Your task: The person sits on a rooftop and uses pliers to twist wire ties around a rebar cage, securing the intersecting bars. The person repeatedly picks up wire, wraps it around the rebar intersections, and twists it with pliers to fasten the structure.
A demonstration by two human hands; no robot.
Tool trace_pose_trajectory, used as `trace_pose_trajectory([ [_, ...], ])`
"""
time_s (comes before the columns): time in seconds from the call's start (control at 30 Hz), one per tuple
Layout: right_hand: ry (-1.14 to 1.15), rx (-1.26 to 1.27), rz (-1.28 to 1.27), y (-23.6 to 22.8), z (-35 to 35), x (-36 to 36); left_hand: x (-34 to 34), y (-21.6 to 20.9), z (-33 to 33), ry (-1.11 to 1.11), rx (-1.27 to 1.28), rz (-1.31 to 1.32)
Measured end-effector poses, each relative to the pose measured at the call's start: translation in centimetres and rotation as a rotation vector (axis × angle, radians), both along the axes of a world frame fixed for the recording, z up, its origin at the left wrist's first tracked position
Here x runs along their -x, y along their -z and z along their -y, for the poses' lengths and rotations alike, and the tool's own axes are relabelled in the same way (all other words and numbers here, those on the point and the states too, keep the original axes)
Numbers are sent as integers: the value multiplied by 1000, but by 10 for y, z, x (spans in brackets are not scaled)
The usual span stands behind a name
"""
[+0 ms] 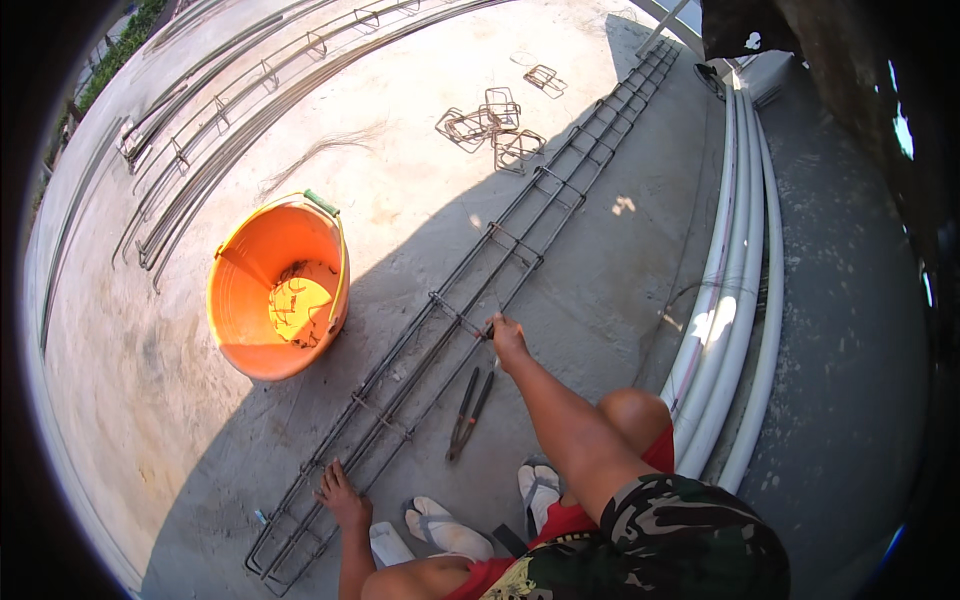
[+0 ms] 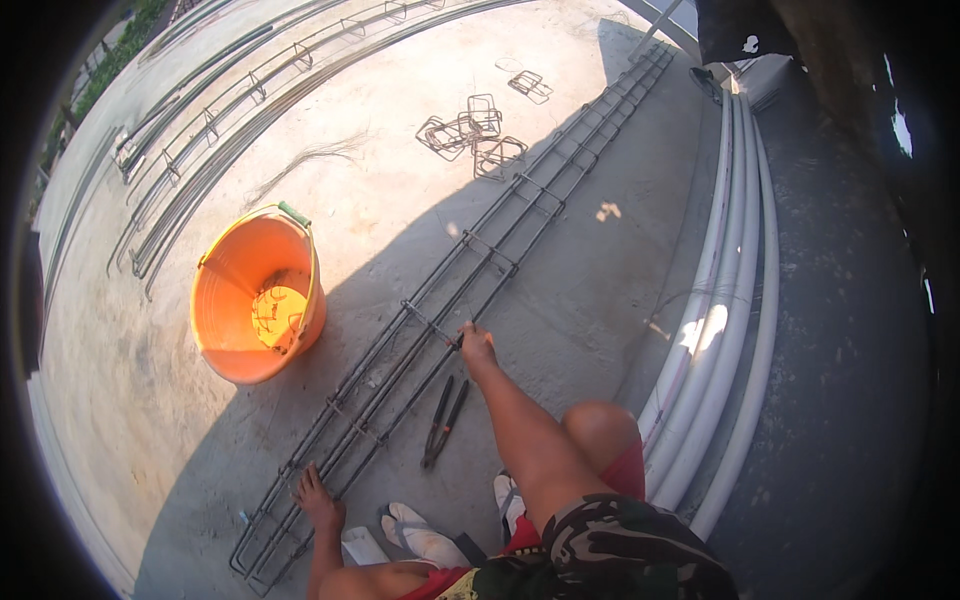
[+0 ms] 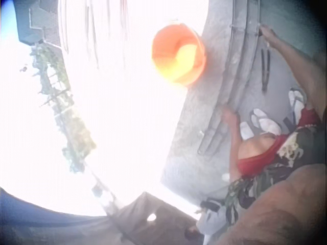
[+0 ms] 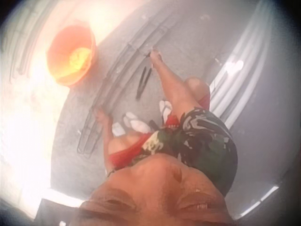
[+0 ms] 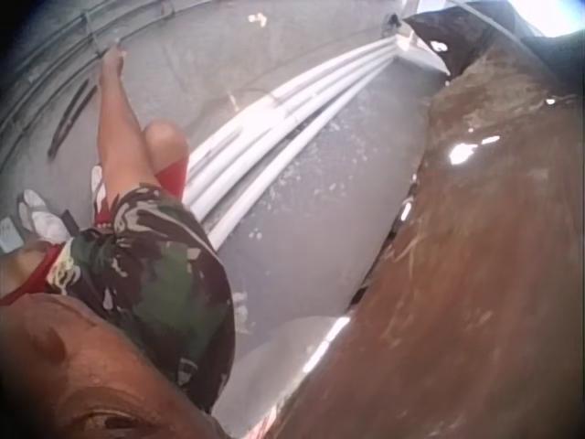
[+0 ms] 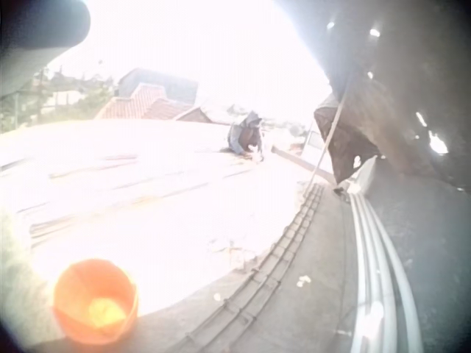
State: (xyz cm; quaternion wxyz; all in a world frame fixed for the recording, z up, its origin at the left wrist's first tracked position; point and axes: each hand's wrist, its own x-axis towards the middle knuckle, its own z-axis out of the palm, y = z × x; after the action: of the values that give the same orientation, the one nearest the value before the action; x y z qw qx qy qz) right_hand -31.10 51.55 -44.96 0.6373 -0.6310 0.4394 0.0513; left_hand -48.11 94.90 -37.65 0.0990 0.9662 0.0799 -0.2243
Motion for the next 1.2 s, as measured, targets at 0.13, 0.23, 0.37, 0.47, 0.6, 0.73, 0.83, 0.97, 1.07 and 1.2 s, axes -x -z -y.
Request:
trace_pose_trajectory([
  [0.13,-40,154,102,2,19,3,-9,-18,4,25,96,-51],
  [0.23,-30,62,102,-29,-9,-12,-9,-29,-14,11,130,-90],
  [0.37,-74,162,92,-47,-6,-11,-19,-51,-8,14,151,-175],
  [0.47,-131,306,109,-55,-5,-8,-31,-78,-10,28,208,-208],
  [0.6,-297,727,52,-61,0,-8,-34,-85,-26,93,415,-253],
  [0.73,-334,473,-65,-95,-31,-31,-40,-74,-31,41,372,-405],
  [0.83,-359,351,-56,-94,-34,-52,-55,-53,-35,47,351,-390],
  [0.97,-671,490,65,-67,-17,-65,-76,-44,-44,130,316,-379],
  [1.07,-456,158,-81,-94,-30,-83,-91,-52,-46,72,261,-465],
  [1.2,-450,85,-102,-116,-47,-102,-108,-54,-67,118,273,-433],
])
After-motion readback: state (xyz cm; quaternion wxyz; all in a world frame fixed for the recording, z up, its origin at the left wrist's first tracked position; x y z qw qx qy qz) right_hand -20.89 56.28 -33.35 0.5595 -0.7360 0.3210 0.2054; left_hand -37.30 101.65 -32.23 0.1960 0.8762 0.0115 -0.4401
